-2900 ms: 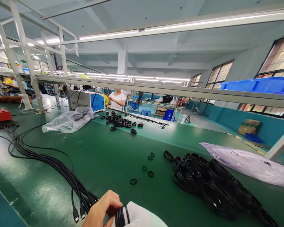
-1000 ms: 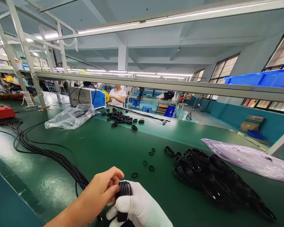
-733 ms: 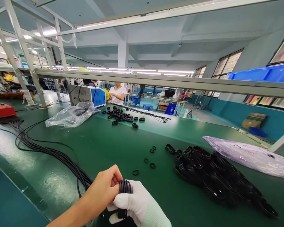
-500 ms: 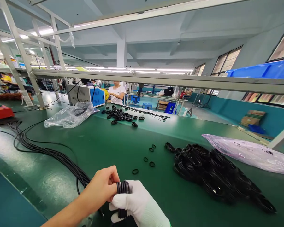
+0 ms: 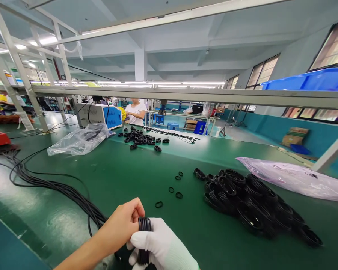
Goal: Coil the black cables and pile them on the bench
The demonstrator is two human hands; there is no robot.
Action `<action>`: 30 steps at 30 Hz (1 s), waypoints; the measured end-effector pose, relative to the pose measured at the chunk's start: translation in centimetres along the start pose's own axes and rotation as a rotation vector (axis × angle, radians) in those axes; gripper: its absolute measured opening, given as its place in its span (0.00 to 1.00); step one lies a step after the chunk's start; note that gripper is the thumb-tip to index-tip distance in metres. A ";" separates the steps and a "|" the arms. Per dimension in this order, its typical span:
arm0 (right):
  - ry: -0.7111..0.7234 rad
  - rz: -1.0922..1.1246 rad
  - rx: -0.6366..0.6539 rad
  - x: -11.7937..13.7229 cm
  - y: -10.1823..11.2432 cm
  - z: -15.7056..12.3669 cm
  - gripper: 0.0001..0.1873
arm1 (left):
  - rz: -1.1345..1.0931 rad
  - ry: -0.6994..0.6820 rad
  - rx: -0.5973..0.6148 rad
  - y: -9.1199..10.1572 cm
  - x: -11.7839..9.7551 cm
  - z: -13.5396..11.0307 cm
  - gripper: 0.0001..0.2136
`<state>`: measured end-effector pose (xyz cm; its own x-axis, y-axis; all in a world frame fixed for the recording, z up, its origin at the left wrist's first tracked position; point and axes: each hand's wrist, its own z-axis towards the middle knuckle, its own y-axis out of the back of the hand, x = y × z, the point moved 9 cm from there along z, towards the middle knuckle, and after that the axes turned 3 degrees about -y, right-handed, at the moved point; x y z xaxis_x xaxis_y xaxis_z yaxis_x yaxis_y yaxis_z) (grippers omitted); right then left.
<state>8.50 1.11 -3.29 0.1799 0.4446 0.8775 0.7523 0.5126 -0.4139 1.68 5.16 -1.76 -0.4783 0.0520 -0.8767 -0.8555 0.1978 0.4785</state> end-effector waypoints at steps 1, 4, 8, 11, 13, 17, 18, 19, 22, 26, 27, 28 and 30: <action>-0.026 -0.011 -0.011 -0.4 0.2 0.2 0.20 | 0.043 -0.008 -0.007 0.1 -0.1 0.2 0.04; -0.040 -0.007 -0.069 -1.1 1.3 0.6 0.20 | 0.064 -0.007 -0.009 0.3 0.1 0.4 0.04; -0.028 0.158 -0.039 -1.4 1.3 0.6 0.17 | 0.031 -0.096 -0.084 1.0 -0.3 -0.3 0.07; -0.044 0.197 -0.003 -1.6 0.7 0.5 0.16 | 0.015 -0.141 -0.135 1.3 -0.4 -1.1 0.05; -0.020 0.159 -0.016 -1.4 0.7 0.5 0.16 | 0.029 -0.126 -0.157 1.2 -0.2 -1.4 0.05; -0.004 0.065 -0.002 -1.2 0.9 0.6 0.17 | 0.038 -0.116 -0.178 0.8 -0.1 -1.3 0.06; -0.022 0.044 0.004 -1.3 0.9 0.6 0.18 | 0.041 -0.123 -0.171 0.6 -0.3 -1.2 0.06; -0.046 0.029 0.007 -1.4 1.0 0.5 0.18 | 0.052 -0.136 -0.165 0.5 -0.4 -1.2 0.06; -0.044 0.027 -0.012 -0.9 1.2 0.3 0.16 | 0.137 -0.204 -0.185 0.2 -1.1 -1.1 0.07; 0.071 0.025 -0.029 0.8 1.2 0.1 0.12 | 0.226 -0.324 -0.190 -0.2 -1.8 -1.0 0.07; 0.069 0.019 -0.039 0.9 1.3 0.0 0.11 | 0.226 -0.337 -0.168 -0.1 -1.8 -0.8 0.07; 0.057 0.016 -0.060 1.0 1.7 -0.1 0.11 | 0.211 -0.338 -0.121 -0.1 -1.7 -0.3 0.07; 0.008 0.066 -0.119 0.8 2.9 -0.3 0.13 | 0.161 -0.314 0.037 -0.2 -1.7 1.5 0.08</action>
<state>11.00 2.74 -3.75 0.2368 0.4682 0.8513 0.8084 0.3911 -0.4400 2.90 6.50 -0.46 -0.5170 0.3825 -0.7658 -0.7637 0.1980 0.6145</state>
